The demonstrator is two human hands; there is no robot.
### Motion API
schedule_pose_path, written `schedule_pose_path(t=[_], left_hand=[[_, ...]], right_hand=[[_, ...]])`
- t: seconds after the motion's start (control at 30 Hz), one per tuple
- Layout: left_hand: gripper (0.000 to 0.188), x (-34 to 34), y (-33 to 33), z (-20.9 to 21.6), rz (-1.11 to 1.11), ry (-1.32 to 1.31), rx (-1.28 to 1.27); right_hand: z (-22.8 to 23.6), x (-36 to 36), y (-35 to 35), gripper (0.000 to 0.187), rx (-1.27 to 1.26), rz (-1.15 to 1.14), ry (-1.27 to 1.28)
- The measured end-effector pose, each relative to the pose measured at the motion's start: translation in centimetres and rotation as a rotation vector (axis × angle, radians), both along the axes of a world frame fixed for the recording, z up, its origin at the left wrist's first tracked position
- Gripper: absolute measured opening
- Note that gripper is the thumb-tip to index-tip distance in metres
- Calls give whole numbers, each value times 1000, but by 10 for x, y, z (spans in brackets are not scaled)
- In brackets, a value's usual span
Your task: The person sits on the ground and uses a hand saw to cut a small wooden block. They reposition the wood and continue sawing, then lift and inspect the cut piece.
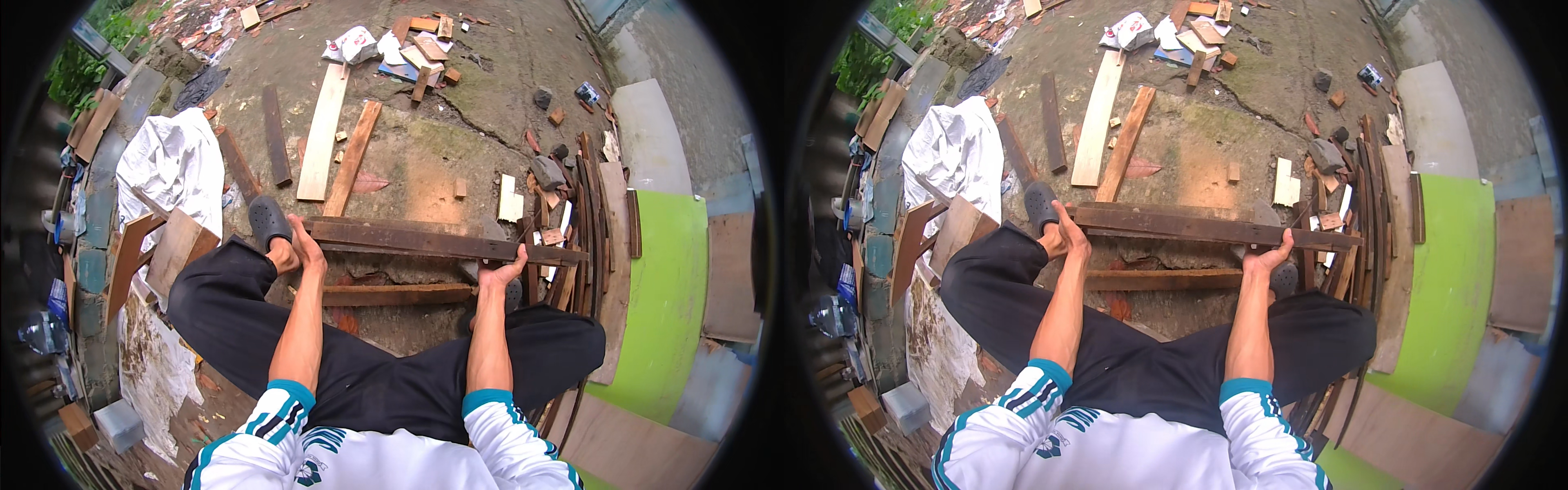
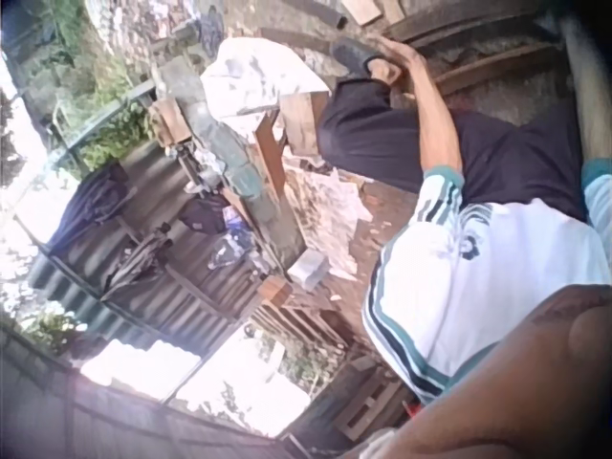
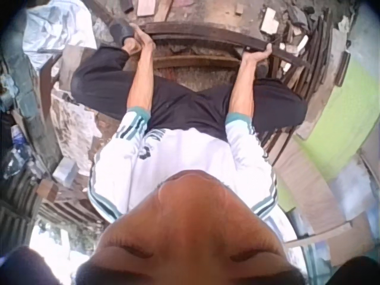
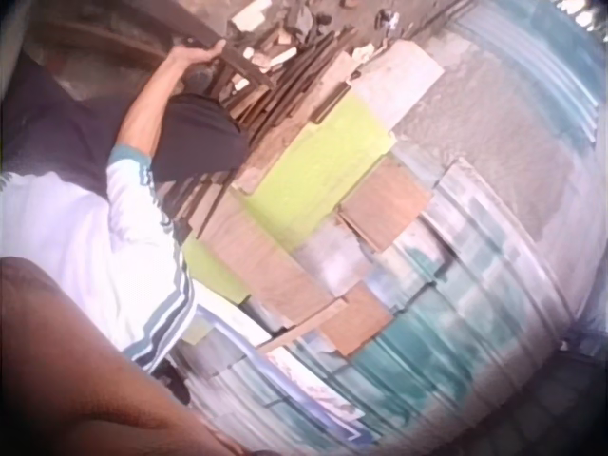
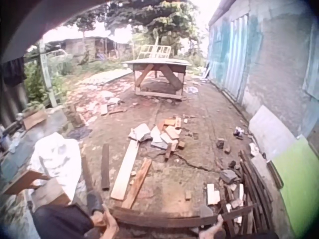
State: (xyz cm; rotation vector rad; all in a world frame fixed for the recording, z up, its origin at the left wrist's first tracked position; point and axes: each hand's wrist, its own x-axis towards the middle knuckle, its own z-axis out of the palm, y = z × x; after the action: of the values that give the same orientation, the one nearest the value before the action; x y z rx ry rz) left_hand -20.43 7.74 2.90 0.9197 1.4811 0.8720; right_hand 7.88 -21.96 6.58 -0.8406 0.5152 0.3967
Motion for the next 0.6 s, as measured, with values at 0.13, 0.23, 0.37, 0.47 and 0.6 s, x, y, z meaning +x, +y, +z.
schedule_pose_path(t=[0.13, 0.23, 0.37, 0.47, 0.6], left_hand=[[99, 5, 6, 20, 363, -630, -134], [104, 42, -32, 65, 333, -719, -253], [105, 86, -100, 63, -15, -773, -230], [101, 114, -131, 72, 2, -818, -250], [91, 110, -145, 67, -87, -758, -154]], right_hand=[[21, -5, 22, 63, 40, -13, -5], [31, -1, 27, 57, 85, -47, -34], [42, -6, 44, 48, 119, -54, -89], [53, -19, 48, 49, 144, -37, -145], [74, -27, 53, 65, 216, -7, -241]])
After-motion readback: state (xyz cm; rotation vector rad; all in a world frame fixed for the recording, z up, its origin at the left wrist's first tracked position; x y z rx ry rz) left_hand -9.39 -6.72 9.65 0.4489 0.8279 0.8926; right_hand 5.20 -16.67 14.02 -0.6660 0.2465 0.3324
